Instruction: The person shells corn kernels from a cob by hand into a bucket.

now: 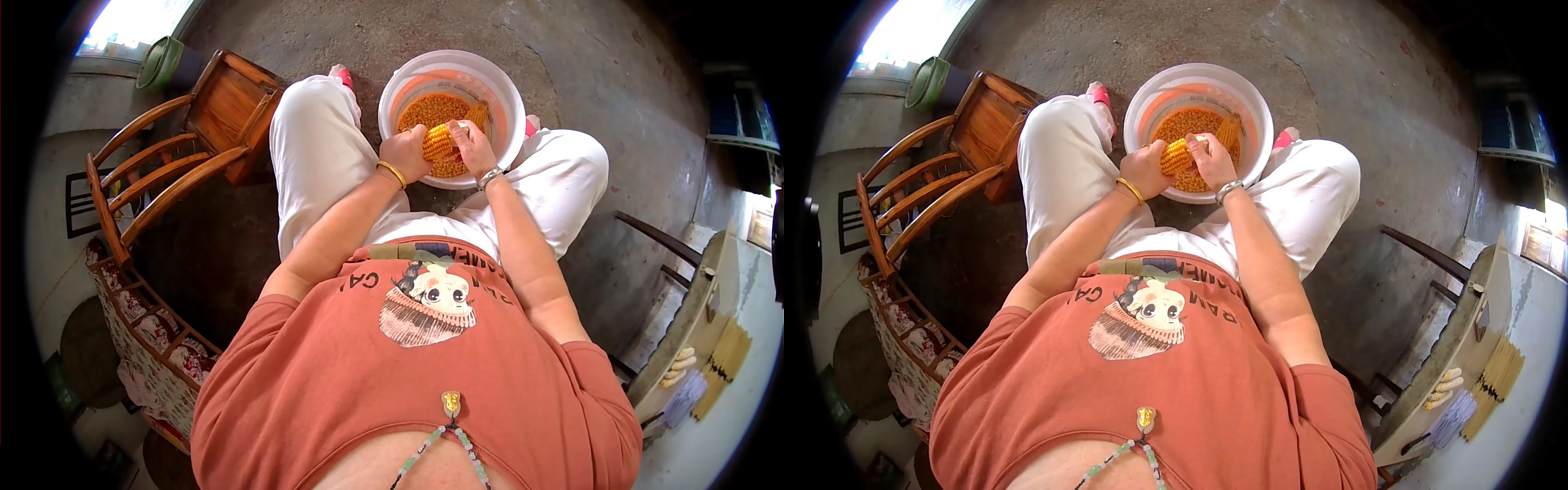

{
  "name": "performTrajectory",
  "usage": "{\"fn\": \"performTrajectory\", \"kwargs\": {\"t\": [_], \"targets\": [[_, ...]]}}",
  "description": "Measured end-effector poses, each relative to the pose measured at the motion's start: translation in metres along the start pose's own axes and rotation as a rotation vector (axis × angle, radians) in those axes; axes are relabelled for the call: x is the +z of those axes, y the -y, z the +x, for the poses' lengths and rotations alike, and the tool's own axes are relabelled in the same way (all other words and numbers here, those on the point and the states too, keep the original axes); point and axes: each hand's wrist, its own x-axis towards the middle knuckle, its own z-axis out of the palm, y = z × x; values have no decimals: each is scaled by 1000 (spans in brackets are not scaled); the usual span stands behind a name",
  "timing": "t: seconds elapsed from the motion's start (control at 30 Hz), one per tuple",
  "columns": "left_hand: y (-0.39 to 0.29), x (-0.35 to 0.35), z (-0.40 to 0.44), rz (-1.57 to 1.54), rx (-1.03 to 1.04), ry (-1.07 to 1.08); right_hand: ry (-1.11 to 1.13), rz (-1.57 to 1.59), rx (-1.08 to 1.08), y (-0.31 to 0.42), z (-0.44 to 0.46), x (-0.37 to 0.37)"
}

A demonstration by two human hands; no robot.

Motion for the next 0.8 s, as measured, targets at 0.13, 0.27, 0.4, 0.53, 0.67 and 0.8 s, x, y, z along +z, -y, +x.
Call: {"fn": "performTrajectory", "kwargs": {"t": [0.13,0.27,0.4,0.53,0.67,0.8], "targets": [[1,-1,0,-15,-33,3,61,125,45,1,0,1],[5,2,1,-66,-50,18,135,288,79,-3,3,2],[4,-3,3,-83,-76,50,156,345,71,-2,2,0],[5,-2,2,-47,-40,14,105,365,130,4,-3,0],[7,5,-1,50,84,-36,74,337,255,13,-5,-1],[5,4,-2,65,127,-82,58,330,297,10,-4,1]]}}
